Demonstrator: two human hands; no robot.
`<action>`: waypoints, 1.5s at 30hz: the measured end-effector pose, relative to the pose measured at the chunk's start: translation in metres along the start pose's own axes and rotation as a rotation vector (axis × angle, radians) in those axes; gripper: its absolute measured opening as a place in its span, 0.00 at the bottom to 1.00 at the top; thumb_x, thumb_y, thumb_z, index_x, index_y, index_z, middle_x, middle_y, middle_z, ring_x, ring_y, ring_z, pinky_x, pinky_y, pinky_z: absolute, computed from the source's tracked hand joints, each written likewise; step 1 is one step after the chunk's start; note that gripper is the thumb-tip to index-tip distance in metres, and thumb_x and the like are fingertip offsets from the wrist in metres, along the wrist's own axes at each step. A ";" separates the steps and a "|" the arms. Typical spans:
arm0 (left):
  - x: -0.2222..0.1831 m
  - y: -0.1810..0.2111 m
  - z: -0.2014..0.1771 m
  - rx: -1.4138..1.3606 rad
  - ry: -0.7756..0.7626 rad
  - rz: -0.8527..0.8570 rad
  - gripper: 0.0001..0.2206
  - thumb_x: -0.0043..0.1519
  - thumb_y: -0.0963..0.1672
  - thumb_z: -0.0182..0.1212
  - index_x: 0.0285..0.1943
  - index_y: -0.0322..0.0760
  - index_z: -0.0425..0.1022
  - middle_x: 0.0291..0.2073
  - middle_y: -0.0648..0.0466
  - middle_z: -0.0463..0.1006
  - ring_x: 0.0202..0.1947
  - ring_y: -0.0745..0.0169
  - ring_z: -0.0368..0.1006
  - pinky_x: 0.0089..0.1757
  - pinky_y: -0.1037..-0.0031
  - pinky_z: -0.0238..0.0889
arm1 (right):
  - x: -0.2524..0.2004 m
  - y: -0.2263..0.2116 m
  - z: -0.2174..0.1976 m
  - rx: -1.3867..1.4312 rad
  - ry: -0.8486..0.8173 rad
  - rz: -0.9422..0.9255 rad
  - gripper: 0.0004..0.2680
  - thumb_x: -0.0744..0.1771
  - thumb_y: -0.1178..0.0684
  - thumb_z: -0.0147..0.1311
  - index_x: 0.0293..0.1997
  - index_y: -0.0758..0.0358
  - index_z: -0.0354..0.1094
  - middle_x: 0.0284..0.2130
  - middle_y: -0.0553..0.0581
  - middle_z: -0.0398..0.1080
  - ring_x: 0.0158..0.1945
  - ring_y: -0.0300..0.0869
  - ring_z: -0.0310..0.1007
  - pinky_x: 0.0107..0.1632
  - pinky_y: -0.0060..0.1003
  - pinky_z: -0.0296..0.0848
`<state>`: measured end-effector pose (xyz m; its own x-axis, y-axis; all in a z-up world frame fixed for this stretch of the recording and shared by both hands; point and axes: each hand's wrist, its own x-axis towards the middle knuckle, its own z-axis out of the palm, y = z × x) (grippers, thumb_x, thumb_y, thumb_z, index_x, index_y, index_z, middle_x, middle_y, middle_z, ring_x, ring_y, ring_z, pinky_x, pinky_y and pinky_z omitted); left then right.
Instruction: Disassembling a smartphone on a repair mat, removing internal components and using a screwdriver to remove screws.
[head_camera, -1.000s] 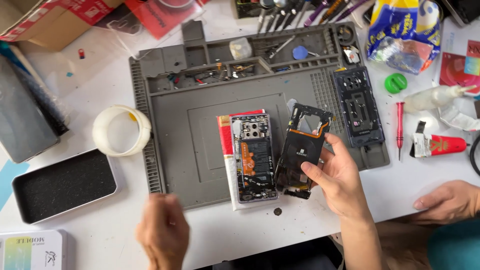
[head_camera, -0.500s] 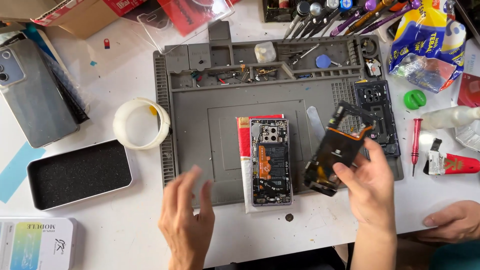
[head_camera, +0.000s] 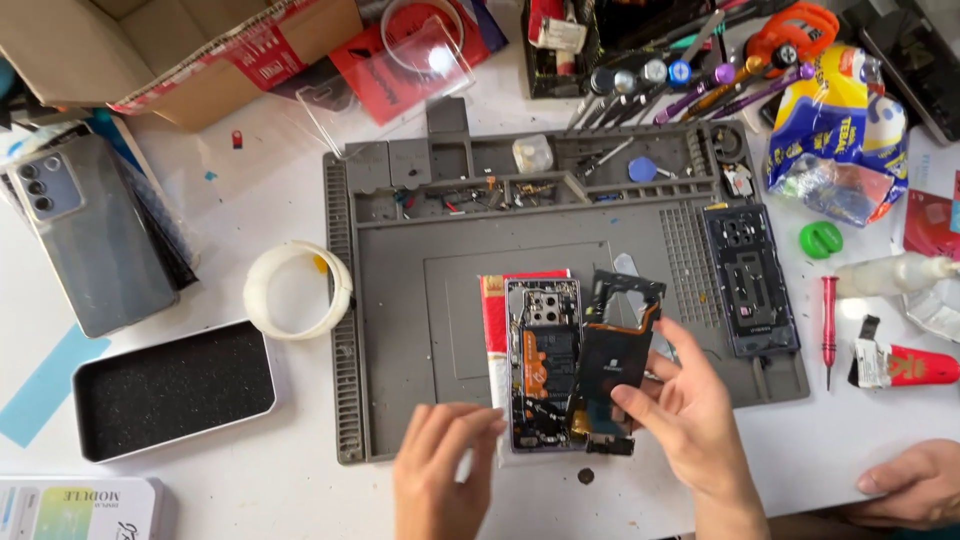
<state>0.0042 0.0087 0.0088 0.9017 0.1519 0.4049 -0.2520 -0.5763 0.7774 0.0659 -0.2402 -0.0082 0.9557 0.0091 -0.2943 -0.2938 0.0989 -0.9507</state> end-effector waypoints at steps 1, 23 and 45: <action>-0.001 -0.001 0.005 -0.013 -0.002 0.014 0.04 0.63 0.41 0.63 0.44 0.38 0.79 0.35 0.54 0.79 0.31 0.59 0.69 0.35 0.73 0.65 | 0.002 0.001 0.002 -0.015 0.014 0.050 0.34 0.60 0.65 0.61 0.74 0.62 0.46 0.46 0.71 0.76 0.27 0.46 0.76 0.26 0.39 0.80; 0.002 0.015 0.039 -0.029 0.100 -0.332 0.01 0.57 0.44 0.66 0.35 0.50 0.81 0.27 0.68 0.78 0.09 0.76 0.50 0.16 0.84 0.47 | 0.005 -0.017 0.050 -0.365 0.017 0.167 0.30 0.60 0.64 0.67 0.72 0.58 0.62 0.36 0.56 0.75 0.30 0.38 0.72 0.28 0.29 0.80; 0.014 -0.011 0.019 0.347 -0.167 -0.078 0.09 0.64 0.49 0.62 0.50 0.50 0.75 0.36 0.63 0.72 0.19 0.65 0.70 0.13 0.69 0.59 | 0.000 -0.012 0.051 -0.265 0.013 0.100 0.30 0.59 0.64 0.67 0.71 0.62 0.63 0.37 0.61 0.75 0.30 0.41 0.74 0.31 0.31 0.79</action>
<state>0.0259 0.0020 -0.0032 0.9653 0.0904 0.2448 -0.0718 -0.8099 0.5822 0.0706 -0.1903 0.0081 0.9220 -0.0068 -0.3871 -0.3829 -0.1651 -0.9089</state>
